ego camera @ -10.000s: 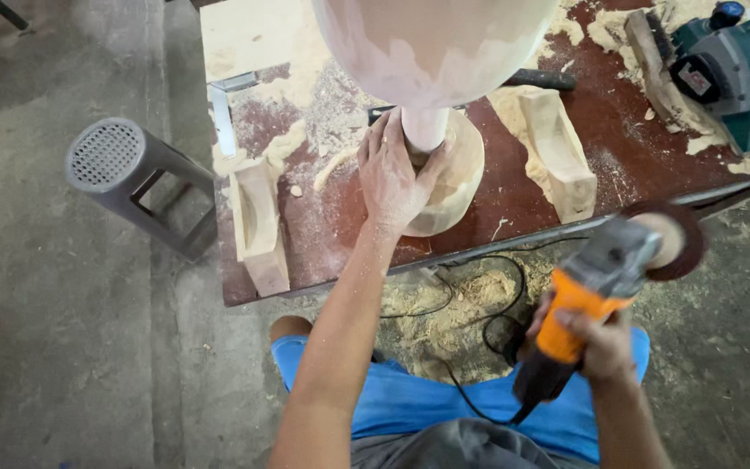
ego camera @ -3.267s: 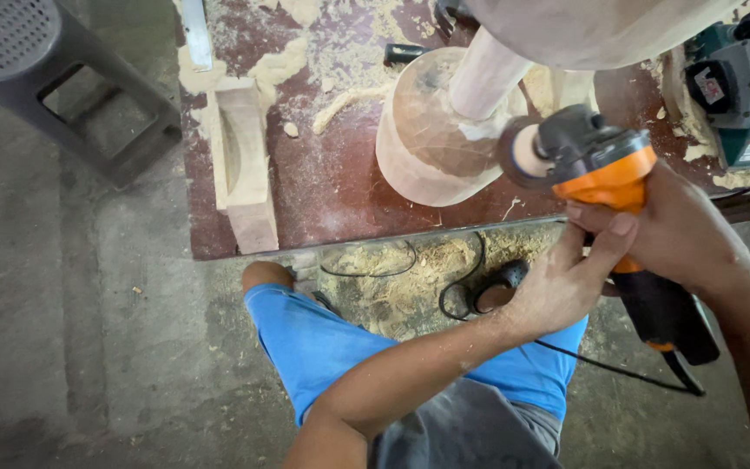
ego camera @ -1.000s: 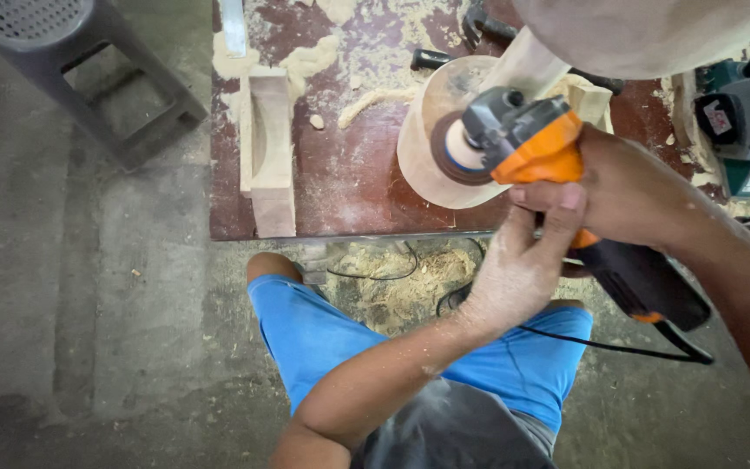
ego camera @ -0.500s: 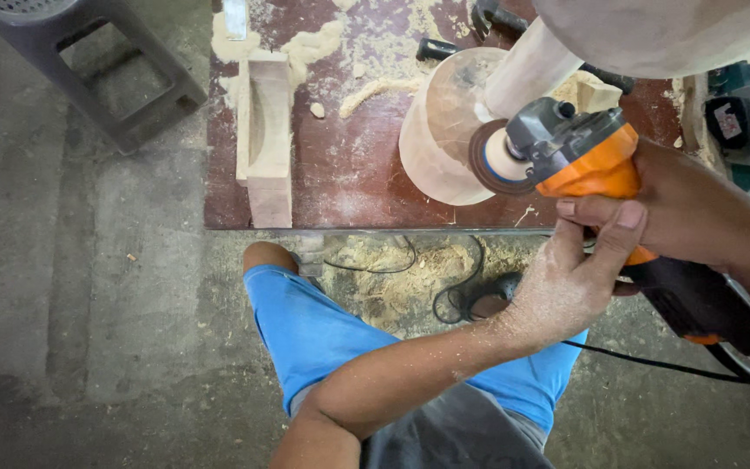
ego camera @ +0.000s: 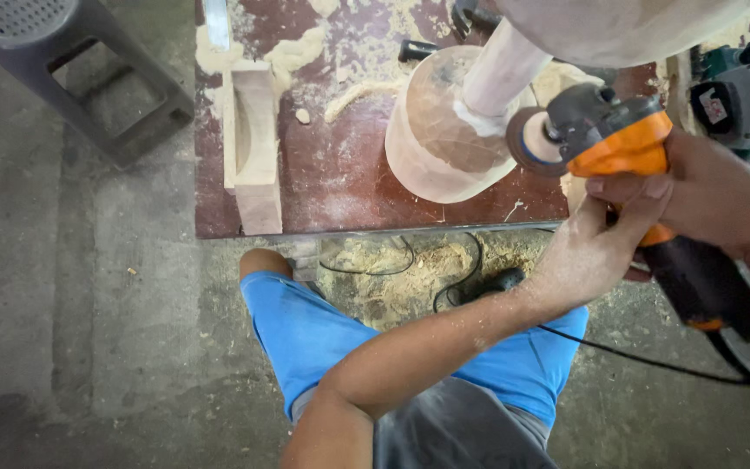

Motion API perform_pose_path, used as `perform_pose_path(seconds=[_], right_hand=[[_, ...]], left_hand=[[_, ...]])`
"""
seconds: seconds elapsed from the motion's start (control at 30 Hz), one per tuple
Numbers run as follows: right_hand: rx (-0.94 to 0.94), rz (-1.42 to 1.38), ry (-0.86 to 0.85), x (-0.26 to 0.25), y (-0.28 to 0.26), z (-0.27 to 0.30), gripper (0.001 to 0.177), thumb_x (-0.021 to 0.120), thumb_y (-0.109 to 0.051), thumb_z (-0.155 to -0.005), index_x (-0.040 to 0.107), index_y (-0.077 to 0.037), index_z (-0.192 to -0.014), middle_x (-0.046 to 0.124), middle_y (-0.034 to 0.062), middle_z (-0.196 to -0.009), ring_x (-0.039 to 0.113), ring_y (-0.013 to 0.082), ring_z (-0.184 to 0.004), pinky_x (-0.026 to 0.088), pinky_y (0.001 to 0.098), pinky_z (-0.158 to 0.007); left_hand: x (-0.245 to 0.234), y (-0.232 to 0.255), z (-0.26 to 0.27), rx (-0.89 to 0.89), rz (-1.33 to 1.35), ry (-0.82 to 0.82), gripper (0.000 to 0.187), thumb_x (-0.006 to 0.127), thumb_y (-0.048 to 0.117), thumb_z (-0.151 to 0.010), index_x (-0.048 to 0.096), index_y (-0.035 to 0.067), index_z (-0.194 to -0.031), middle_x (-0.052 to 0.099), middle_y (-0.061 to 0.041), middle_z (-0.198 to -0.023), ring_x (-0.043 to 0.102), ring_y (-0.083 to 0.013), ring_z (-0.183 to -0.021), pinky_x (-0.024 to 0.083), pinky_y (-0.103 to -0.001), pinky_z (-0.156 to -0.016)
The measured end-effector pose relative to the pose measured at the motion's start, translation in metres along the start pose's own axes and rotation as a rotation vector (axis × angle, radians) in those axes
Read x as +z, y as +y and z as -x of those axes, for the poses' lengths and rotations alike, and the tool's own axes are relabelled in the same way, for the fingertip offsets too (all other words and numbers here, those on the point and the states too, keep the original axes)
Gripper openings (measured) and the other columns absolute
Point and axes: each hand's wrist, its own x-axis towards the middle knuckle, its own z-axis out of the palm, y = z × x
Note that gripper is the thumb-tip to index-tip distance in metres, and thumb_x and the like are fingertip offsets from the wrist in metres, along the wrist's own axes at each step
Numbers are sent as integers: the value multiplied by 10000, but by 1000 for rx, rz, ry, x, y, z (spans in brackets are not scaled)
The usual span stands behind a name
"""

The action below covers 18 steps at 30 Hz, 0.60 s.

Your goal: The person uses an angle grinder with a sanding disc to smooth the surface of a wooden lamp base. They hold the tool with both hands and move it around the curved base, generating wood dust.

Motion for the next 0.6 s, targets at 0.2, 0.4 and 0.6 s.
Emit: perform_pose_path(seconds=[0.2,0.4,0.6], right_hand=[[-144,79,24,21,-20,28,543,714,-516,-833,696,-106,-1190,761,107,-981,766,235,-852,595,399,-768],[-70,73,64,37,-52,25,754,776,-504,-729,576,-54,-1300,749,173,-1084,750,323,-984,567,430,-858],[-208,117,96,34,-51,24,646,769,-456,-769,638,-100,-1291,724,158,-1138,729,331,-985,550,441,-839]], left_hand=[[-8,0,44,81,-84,89,397,569,126,-1163,457,176,-1540,545,-210,-1034,657,-287,-792,537,-360,-632],[-54,31,41,-476,495,89,466,548,331,-1125,502,-41,-1402,625,-190,-1045,680,-246,-884,578,-360,-684],[-60,45,24,-643,609,88,713,527,471,-1055,491,-177,-1352,685,-209,-973,709,-210,-869,618,-352,-678]])
